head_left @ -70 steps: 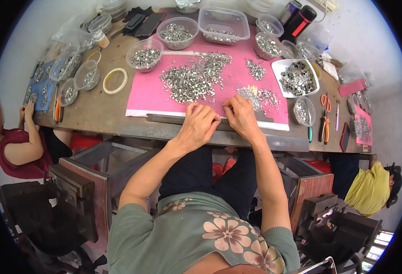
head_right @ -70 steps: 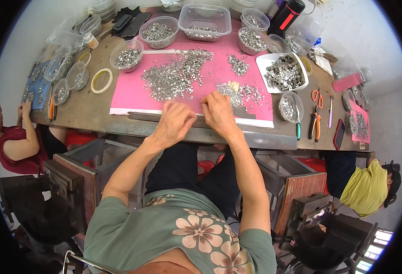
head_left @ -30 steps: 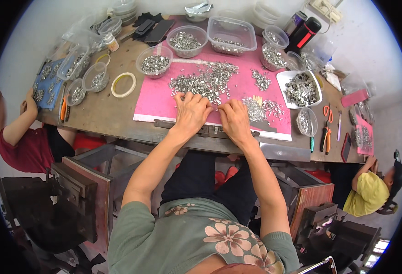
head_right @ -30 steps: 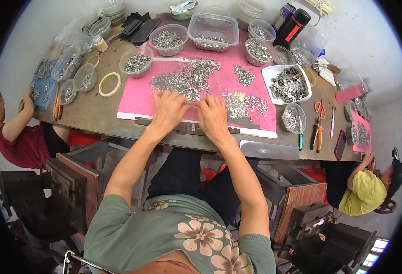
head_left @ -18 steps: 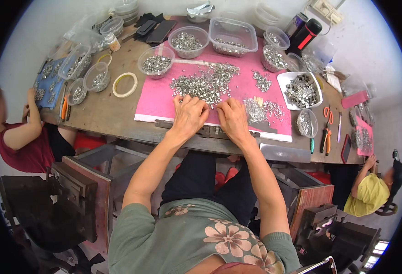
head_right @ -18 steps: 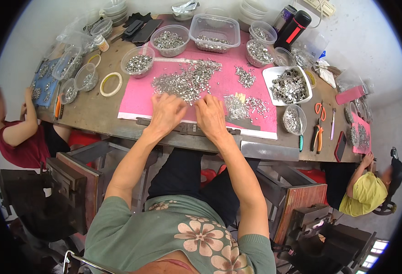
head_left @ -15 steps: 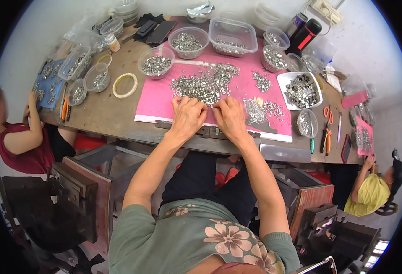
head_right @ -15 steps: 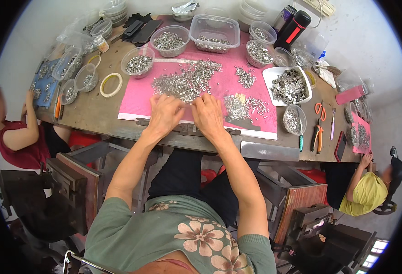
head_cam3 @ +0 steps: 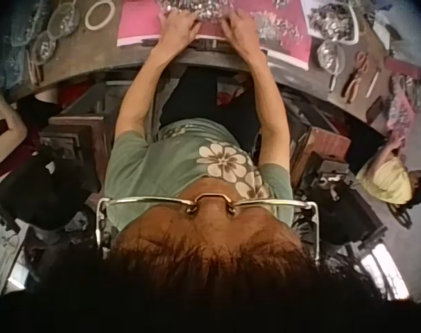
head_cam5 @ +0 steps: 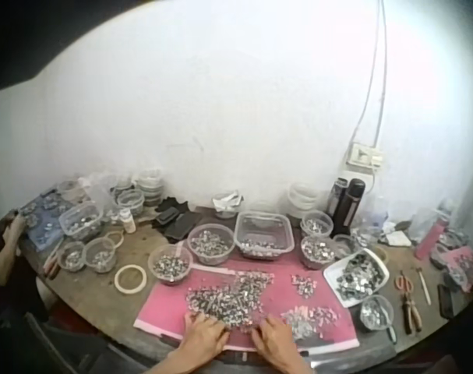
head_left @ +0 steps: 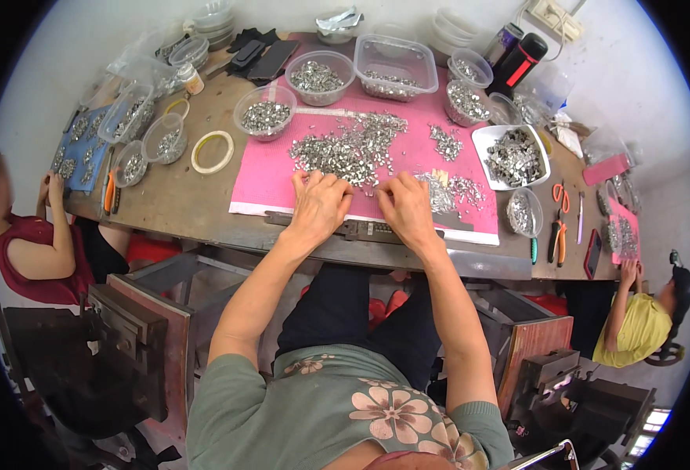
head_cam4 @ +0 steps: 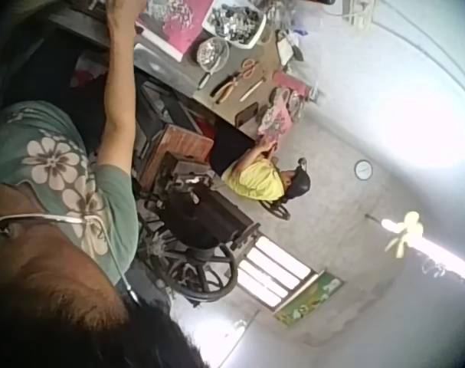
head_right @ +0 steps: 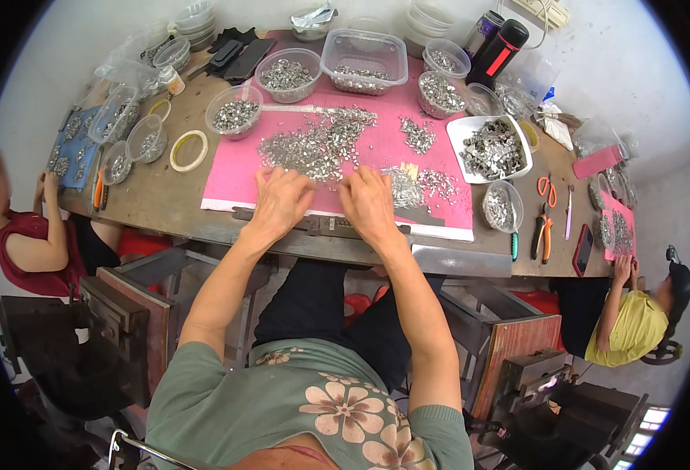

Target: The person arranges small metal pieces one by one into a grooved metal tool by hand, places the tool into a manual press, and rotates the handwheel to press them.

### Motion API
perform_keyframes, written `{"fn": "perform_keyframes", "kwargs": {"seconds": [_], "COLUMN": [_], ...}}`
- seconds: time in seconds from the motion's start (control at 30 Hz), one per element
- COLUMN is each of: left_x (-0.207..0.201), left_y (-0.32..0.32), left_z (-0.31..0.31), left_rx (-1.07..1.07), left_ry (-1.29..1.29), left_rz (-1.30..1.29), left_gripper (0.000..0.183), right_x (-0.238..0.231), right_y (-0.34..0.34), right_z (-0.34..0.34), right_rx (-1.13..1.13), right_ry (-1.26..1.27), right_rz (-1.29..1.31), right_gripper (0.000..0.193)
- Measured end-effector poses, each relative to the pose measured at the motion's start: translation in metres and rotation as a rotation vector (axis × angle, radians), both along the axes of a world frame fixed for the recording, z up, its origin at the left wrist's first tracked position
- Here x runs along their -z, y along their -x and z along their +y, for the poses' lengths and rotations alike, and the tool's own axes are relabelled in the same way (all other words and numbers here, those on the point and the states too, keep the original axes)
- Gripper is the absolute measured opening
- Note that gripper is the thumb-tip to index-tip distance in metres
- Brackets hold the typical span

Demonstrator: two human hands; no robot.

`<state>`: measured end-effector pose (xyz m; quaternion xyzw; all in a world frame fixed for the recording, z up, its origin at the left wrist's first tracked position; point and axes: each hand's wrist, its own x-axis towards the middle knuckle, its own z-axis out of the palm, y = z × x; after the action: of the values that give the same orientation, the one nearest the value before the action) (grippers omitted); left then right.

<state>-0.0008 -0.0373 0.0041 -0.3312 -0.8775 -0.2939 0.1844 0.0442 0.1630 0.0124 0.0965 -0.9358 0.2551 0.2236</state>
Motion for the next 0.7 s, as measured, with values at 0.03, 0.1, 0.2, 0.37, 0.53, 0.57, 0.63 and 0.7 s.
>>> {"fn": "perform_keyframes", "kwargs": {"seconds": [0.03, 0.1, 0.2, 0.37, 0.53, 0.57, 0.63, 0.7], "left_x": [0.0, -0.001, -0.003, 0.0, -0.007, -0.009, -0.015, -0.015], "left_y": [0.0, 0.0, 0.0, 0.001, -0.004, -0.007, -0.02, -0.033], "left_z": [0.002, 0.003, 0.003, 0.006, 0.006, 0.007, 0.012, 0.02], "left_rx": [0.008, 0.015, 0.018, 0.039, 0.04, 0.046, 0.12, 0.23], "left_ry": [0.005, 0.009, 0.048, 0.027, 0.003, 0.002, -0.1, -0.154], "left_rz": [0.011, 0.026, -0.006, 0.004, -0.018, -0.024, -0.045, -0.063], "left_gripper": [0.005, 0.005, 0.004, 0.004, 0.005, 0.005, 0.009, 0.011], "right_x": [-0.003, 0.002, 0.006, 0.016, -0.007, -0.014, -0.023, -0.018], "right_y": [-0.001, 0.0, 0.001, 0.007, -0.006, -0.013, -0.034, -0.052], "right_z": [0.003, 0.001, -0.009, -0.015, 0.001, 0.008, 0.024, 0.033], "right_rx": [-0.005, -0.017, -0.039, -0.011, -0.034, -0.023, -0.017, -0.042], "right_ry": [0.023, 0.008, -0.015, -0.077, 0.085, 0.173, 0.357, 0.364], "right_rz": [-0.013, 0.001, 0.012, 0.047, 0.028, -0.04, -0.16, -0.146], "right_gripper": [0.004, 0.004, 0.006, 0.004, 0.004, 0.004, 0.007, 0.008]}}
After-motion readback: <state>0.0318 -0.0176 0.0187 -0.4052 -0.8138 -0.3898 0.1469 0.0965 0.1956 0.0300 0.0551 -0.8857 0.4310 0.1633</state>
